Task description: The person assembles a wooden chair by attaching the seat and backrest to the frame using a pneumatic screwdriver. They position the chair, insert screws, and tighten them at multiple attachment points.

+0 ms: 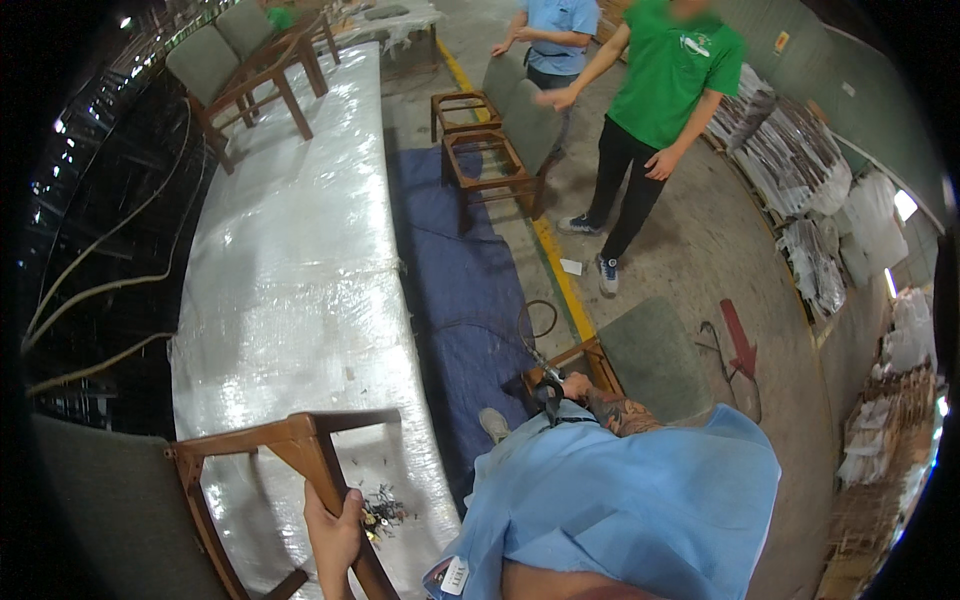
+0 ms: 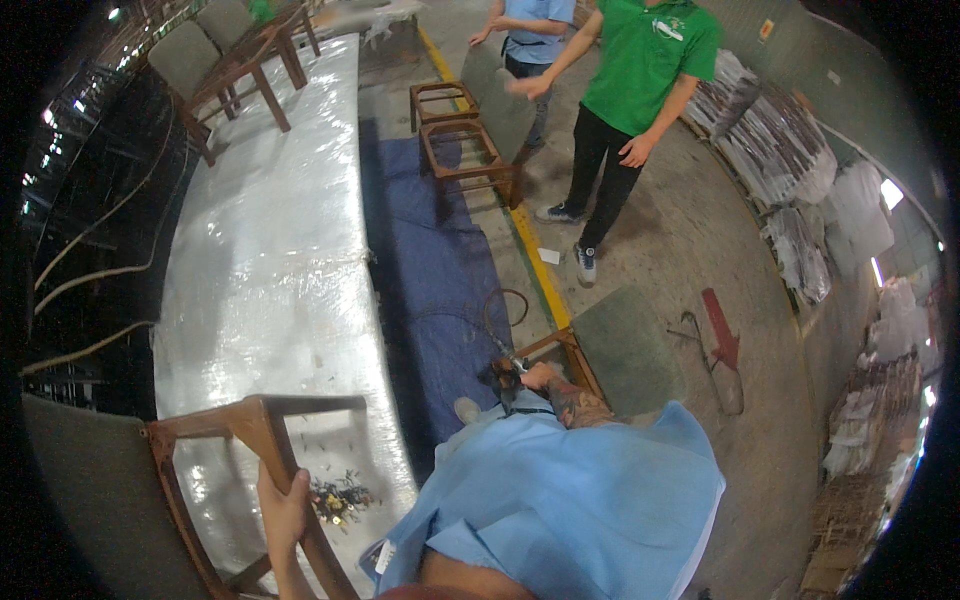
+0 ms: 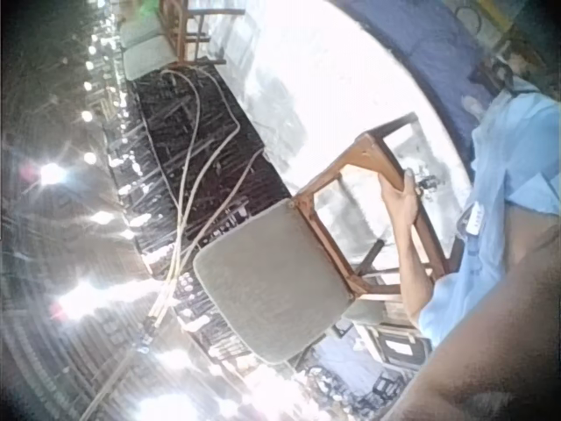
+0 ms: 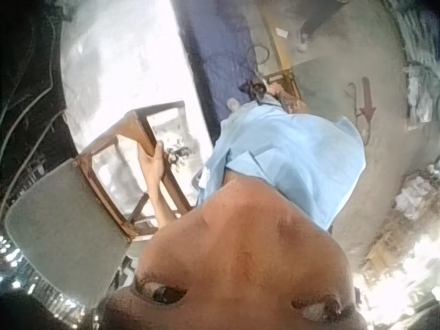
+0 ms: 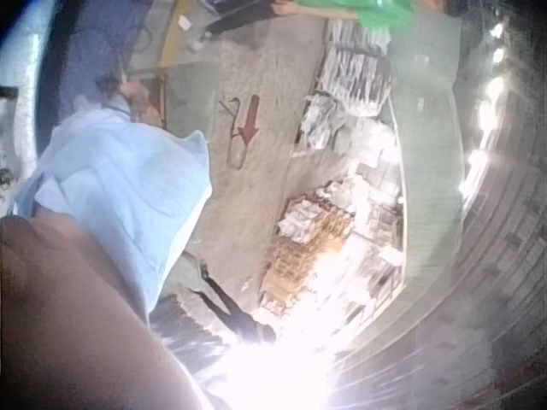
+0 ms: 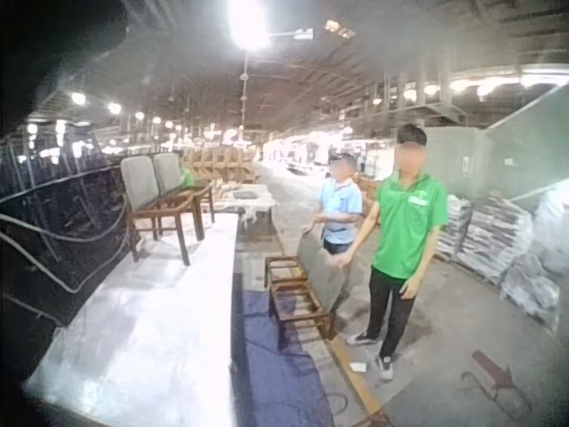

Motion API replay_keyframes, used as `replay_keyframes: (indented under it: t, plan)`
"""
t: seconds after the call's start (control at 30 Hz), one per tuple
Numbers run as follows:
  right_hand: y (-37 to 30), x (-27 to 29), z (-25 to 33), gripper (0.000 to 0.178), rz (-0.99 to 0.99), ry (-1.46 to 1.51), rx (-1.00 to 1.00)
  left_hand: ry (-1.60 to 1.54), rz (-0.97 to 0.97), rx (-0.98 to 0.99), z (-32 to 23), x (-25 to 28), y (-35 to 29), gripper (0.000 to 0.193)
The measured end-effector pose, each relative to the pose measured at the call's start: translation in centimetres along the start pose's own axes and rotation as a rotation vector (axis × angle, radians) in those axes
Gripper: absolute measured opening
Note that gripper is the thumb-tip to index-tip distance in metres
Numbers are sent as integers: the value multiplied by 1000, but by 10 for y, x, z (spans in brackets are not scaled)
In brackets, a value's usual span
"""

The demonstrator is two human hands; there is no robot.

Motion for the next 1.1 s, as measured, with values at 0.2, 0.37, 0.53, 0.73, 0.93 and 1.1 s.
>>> replay_keyframes:
  t: [0.2,0.37,0.53,0.73,0.93,1.1]
  plan:
    - [-20,-11,-2,76,56,65,-54,26,14,-28,6,0,-2,50]
    - [-10,-82,-37,67,103,109,-60,42,-38,-96,14,12,-5,52]
    - [-15,-209,-182,55,195,118,-209,87,214,-120,-15,-30,21,59]
    - [-105,-182,-71,41,213,284,-36,184,-7,-151,-3,13,-8,54]
    - [-144,-240,-133,42,58,98,239,19,26,-220,34,12,29,35]
    - [-184,-240,-151,43,-79,222,59,24,53,-263,37,11,38,39]
Point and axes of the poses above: each hand's wrist, its own y-axis towards the middle knuckle, its own x-axis out of the back of the hand, z = x × y, the point moved 9 cm from there along y, towards the middle knuckle, and after that the axes turned 9 degrees about -z, right-handed, at the moved point
